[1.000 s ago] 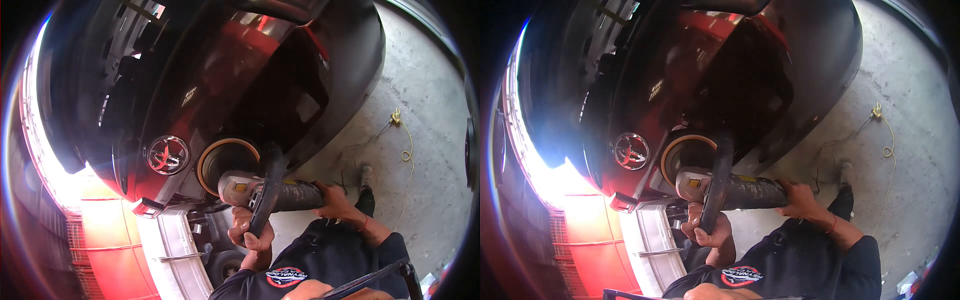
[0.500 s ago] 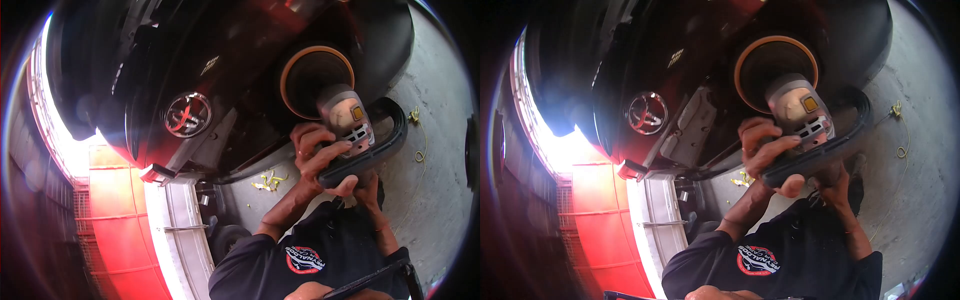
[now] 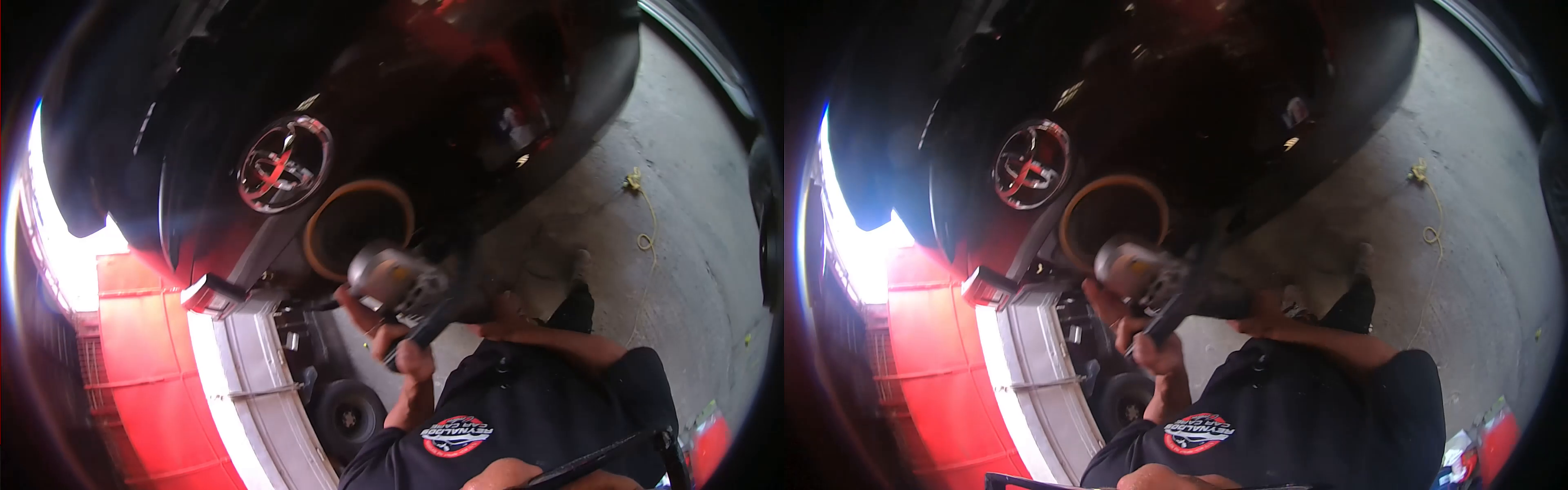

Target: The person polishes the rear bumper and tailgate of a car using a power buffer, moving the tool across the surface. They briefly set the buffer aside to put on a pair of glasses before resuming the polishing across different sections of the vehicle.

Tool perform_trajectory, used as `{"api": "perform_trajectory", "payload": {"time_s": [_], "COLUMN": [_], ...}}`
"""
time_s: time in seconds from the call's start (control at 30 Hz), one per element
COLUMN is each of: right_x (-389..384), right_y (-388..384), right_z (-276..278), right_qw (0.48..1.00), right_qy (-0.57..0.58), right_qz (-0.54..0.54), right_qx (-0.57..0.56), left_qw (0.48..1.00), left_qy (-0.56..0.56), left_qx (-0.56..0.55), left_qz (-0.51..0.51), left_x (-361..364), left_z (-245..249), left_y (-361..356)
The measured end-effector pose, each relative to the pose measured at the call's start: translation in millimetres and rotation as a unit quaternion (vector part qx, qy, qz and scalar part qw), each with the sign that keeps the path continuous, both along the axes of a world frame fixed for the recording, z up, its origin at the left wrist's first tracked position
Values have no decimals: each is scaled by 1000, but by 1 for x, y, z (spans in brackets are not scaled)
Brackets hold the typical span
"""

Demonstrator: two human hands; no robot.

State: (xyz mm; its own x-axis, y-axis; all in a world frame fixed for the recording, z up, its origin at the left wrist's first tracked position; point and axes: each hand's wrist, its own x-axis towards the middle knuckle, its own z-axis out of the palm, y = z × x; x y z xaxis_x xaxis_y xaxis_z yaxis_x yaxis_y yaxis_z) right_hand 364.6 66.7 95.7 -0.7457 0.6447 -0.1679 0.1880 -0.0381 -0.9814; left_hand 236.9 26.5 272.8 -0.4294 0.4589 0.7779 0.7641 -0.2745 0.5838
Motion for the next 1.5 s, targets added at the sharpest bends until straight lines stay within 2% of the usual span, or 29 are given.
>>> {"api": "perform_trajectory", "payload": {"time_s": [0.03,0.1,0.13,0.2,0.23,0.43,0.53,0.6,0.63,0.7,0.8,0.9,0.97,1.1,1.13,1.2,1.27,1.33,1.4,1.47,1.5], "right_x": [-7,-19,-18,-14,-11,35,69,90,98,111,117,116,106,72,59,36,14,-10,-29,-41,-47], "right_y": [2,9,16,26,27,33,42,52,56,62,66,60,49,31,30,28,19,20,15,11,13], "right_z": [6,22,23,23,20,6,5,13,13,10,4,-5,-12,-17,-5,20,21,27,25,31,37], "right_qw": [1000,996,996,983,984,995,989,981,969,962,957,959,964,974,980,997,996,975,976,977,976], "right_qy": [-7,-39,-44,-21,-26,62,52,147,172,172,177,176,174,185,169,41,32,39,26,12,-5], "right_qz": [-14,67,60,142,139,18,1,-120,-157,-196,-215,-201,-176,-112,-92,-9,-37,46,51,51,80], "right_qx": [3,47,47,115,113,79,135,-43,-83,-81,-86,-94,-94,-75,-53,59,79,216,212,205,205], "left_qw": [1000,998,997,997,997,995,975,956,948,939,935,942,937,953,957,960,960,957,947,957,949], "left_qy": [-10,-30,-39,-47,-49,-29,-24,-23,-23,-8,-102,-128,-163,-193,-204,-233,-262,-276,-296,-255,-276], "left_qx": [19,42,49,49,45,-49,-128,-173,-188,-200,-208,-184,-155,-88,-68,-34,-2,47,104,136,154], "left_qz": [15,39,44,44,37,-79,-178,-238,-257,-280,-268,-251,-268,-216,-197,-150,-105,-80,-68,-34,-19], "left_x": [-2,-4,-4,-1,2,36,59,80,90,105,128,118,95,52,42,24,6,-13,-31,-50,-55], "left_z": [2,4,6,7,7,0,-3,-5,-2,10,17,12,12,6,4,0,0,0,-3,-7,-6], "left_y": [-5,-11,-12,-13,-11,21,62,98,113,138,143,129,109,57,44,18,-4,-18,-31,-44,-48]}}
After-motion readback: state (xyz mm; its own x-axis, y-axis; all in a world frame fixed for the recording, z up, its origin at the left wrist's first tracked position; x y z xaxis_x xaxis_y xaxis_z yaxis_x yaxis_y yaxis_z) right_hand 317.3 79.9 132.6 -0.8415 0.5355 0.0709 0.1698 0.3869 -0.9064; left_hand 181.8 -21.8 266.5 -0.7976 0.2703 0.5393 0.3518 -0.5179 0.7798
